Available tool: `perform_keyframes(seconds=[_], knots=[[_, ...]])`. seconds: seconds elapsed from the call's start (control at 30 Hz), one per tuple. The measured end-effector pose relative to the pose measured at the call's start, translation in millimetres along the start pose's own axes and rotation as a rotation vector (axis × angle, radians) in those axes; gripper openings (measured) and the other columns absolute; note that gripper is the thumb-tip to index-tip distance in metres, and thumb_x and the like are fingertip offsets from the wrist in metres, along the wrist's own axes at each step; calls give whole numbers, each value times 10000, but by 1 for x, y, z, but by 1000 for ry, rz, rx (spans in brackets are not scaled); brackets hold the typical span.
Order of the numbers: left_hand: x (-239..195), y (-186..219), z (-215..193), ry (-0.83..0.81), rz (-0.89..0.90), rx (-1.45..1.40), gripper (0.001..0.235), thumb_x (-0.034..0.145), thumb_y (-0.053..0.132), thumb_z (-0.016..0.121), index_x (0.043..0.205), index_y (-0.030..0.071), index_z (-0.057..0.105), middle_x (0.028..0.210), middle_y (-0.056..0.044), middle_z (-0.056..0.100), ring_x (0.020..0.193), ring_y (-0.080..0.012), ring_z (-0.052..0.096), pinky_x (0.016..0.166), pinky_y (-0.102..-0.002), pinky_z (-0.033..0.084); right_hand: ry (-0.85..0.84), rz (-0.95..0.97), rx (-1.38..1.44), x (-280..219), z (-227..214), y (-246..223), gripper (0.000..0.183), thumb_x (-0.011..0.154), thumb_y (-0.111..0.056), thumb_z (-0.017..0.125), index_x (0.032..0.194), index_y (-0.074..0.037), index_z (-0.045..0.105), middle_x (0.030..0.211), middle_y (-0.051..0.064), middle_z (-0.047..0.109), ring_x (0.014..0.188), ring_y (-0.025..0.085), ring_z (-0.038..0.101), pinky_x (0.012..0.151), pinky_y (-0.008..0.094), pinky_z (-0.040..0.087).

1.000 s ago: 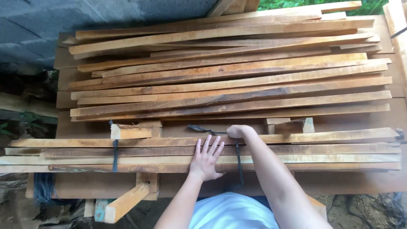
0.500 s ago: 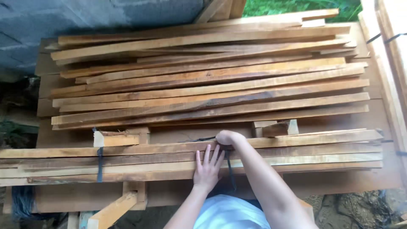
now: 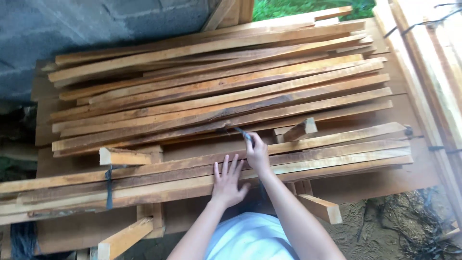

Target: The person ties a bundle of wooden planks together using a black strap. They wrap the strap around the wood, pull it tight, and secure it with a knot. The person then lifts the tied bundle and places it on top of a larger stack of similar planks.

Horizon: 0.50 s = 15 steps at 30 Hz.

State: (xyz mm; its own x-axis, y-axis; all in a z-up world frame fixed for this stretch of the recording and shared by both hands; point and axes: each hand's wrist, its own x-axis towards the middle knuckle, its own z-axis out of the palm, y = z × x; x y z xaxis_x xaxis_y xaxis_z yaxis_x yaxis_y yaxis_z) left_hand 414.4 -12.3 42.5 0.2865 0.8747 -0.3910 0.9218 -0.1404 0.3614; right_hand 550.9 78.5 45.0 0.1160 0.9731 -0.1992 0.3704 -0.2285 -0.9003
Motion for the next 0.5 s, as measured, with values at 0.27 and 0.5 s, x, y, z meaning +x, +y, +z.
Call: perform_keyframes(seconds=[0.27, 0.5], knots=[[20, -28, 18, 288, -232, -816, 265, 1029, 392, 571, 1175, 315, 779, 1163, 45, 781, 1170, -209, 687, 1057, -404, 485, -404, -125, -397, -86, -17, 27, 223, 988, -340, 567, 1210, -316, 576, 919, 120, 769, 941, 407, 717, 793, 549, 575], [8, -32, 29, 154, -69, -1333, 490, 985, 178, 366, 1420, 102, 576, 1272, -122, 735, 1077, -259, 702, 893, -395, 471, -407, 45, -330, -110, -26, 40, 182, 981, -247, 546, 1154, -227, 599, 1045, 122, 787, 1043, 398, 703, 863, 532, 559]])
